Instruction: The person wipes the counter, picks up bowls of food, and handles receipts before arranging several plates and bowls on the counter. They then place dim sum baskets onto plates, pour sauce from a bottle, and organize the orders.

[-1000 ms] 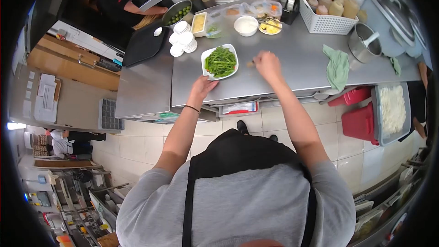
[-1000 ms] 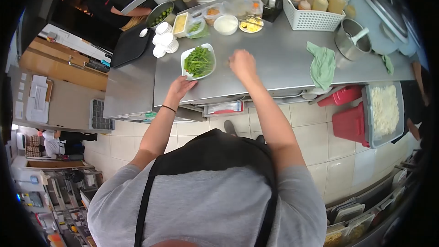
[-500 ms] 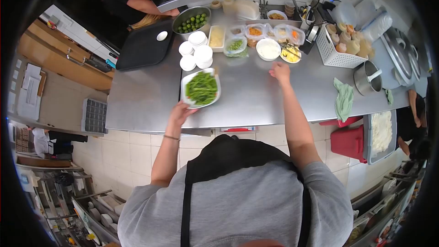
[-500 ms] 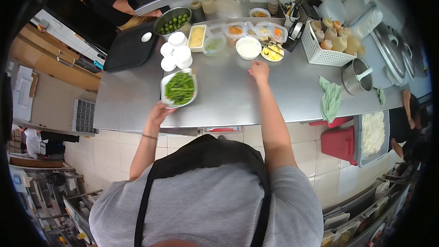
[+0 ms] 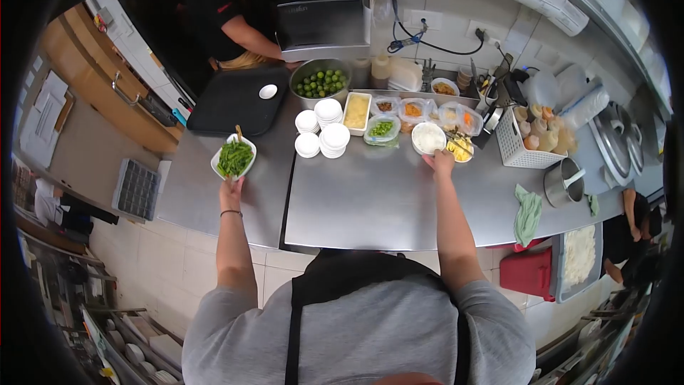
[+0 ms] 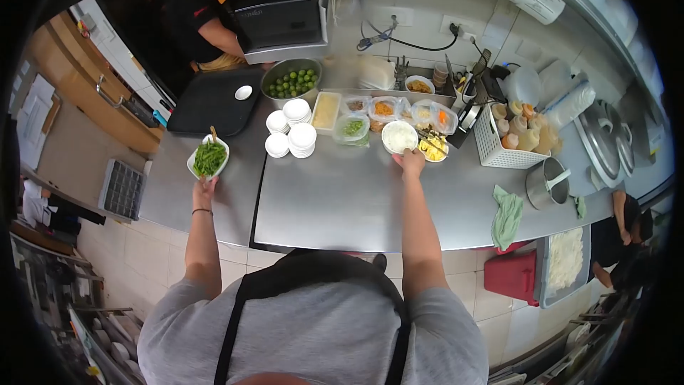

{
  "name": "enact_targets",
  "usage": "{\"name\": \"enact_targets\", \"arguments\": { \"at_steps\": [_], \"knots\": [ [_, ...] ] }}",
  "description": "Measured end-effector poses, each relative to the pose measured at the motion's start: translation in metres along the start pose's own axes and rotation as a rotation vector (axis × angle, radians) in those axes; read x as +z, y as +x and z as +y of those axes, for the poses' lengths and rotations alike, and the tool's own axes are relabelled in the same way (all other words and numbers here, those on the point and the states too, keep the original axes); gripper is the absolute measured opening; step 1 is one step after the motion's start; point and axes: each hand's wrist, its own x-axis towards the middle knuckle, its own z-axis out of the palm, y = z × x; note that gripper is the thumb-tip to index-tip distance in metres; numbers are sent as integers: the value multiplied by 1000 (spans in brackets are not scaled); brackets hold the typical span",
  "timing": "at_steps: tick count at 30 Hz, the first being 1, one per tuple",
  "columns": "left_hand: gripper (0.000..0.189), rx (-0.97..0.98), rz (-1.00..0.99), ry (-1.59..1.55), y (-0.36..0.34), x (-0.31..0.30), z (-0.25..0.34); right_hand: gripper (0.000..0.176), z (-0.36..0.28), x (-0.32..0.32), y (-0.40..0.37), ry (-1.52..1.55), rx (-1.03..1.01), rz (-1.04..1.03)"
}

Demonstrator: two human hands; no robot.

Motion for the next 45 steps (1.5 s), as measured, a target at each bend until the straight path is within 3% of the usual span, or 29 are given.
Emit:
{"name": "enact_targets", "arguments": {
  "at_steps": [3, 6, 10, 11, 17, 19, 24, 27, 29, 30, 32, 33, 35, 37, 39, 41, 44, 45],
  "knots": [
    [31, 29, 180, -185, -5, 23, -7, 27, -3, -4, 4, -115, -13, 33],
    [32, -30, 328, -31, -29, 38, -18, 25, -6, -19, -10, -283, -7, -100],
    [31, -24, 113, 167, -66, 2, -37, 24, 9, -23, -50, -423, 32, -320],
    [31, -11, 163, 143, -85, -3, -39, 24, 11, -15, -69, -427, 81, -416],
    [33, -11, 170, 337, -177, -2, -22, 25, 38, 124, -151, -503, 243, -898],
    [34, -89, 35, 296, -204, 1, -16, 23, 61, 180, -163, -449, 236, -965],
    [35, -88, -3, 273, -244, -6, -13, 22, 96, 305, -183, -522, 127, -1028],
    [33, -69, -4, 245, -257, -3, -11, 34, 120, 343, -180, -708, 174, -1082],
    [32, -42, -24, 265, -258, -3, -12, 57, 144, 353, -172, -432, 383, -1077],
    [31, -21, -40, 282, -258, -2, -13, 57, 131, 348, -174, -428, 378, -1076],
    [30, -15, -52, 307, -257, 7, -15, 74, 96, 320, -180, -606, 376, -1232],
    [28, -13, -61, 330, -257, 12, -17, 66, 81, 296, -190, -665, 198, -1224],
    [27, -14, -108, 395, -252, 26, -25, 47, 80, 250, -178, -651, 55, -1327],
    [21, -9, -178, 479, -241, 45, -40, 19, 67, 193, -165, -581, 72, -1368],
    [19, 13, -280, 545, -234, 76, -53, 10, 53, 127, -139, -677, -29, -1204],
    [18, 68, -373, 652, -233, 120, -68, 15, 61, 54, -90, -750, -338, -933],
    [23, 122, -548, 814, -246, 198, -82, 29, 5, -55, -61, -525, -231, -397],
    [28, 188, -614, 819, -247, 223, -92, 38, -35, -87, -64, -672, -211, -260]
  ]
}}
